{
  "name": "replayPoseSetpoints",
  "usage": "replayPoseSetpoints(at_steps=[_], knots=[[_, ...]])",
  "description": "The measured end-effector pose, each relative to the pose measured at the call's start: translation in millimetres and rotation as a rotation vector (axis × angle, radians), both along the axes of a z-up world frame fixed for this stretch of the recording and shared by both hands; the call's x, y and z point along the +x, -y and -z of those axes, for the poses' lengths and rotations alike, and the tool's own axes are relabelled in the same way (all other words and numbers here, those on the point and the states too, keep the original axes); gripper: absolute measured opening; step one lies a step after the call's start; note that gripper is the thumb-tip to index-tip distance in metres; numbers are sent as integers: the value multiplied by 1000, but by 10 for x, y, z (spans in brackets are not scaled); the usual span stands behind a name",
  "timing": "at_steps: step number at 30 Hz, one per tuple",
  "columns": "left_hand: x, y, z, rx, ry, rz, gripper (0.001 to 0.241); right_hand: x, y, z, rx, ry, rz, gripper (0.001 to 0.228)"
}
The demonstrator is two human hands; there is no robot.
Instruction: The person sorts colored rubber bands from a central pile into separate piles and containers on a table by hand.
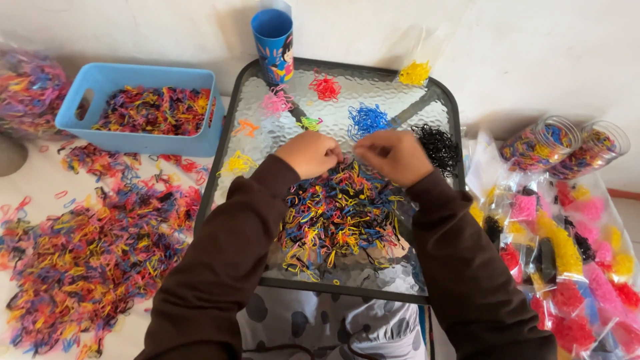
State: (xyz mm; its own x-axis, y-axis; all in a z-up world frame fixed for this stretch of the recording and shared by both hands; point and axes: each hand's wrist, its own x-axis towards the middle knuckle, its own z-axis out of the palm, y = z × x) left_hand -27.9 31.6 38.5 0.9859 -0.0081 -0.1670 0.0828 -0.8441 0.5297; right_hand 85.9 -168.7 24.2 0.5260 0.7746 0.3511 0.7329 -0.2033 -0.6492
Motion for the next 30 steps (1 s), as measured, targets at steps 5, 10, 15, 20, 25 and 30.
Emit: replayPoseSetpoints(at_steps=[5, 10, 15, 20, 25, 30], knots=[[-100, -58, -68, -218, 6, 22, 25, 606, 354, 259, -130, 353, 525, 8], [-129, -120, -119, -137, 172, 89, 26, 683, 647, 113, -531, 346, 781, 25], [-101, -248, -15, 23, 181, 51, 23, 677, 659, 138, -376, 439, 683, 22], [-217, -375, -86, 91, 37, -12, 28, 302, 296, 12, -55, 260, 233, 19], [-377, -485, -338, 0, -178, -36, 46, -60, 104, -190, -198, 123, -145, 18], [-498, -549, -356, -121, -356, -67, 59, -194, 52, -266, -214, 84, -268, 35]])
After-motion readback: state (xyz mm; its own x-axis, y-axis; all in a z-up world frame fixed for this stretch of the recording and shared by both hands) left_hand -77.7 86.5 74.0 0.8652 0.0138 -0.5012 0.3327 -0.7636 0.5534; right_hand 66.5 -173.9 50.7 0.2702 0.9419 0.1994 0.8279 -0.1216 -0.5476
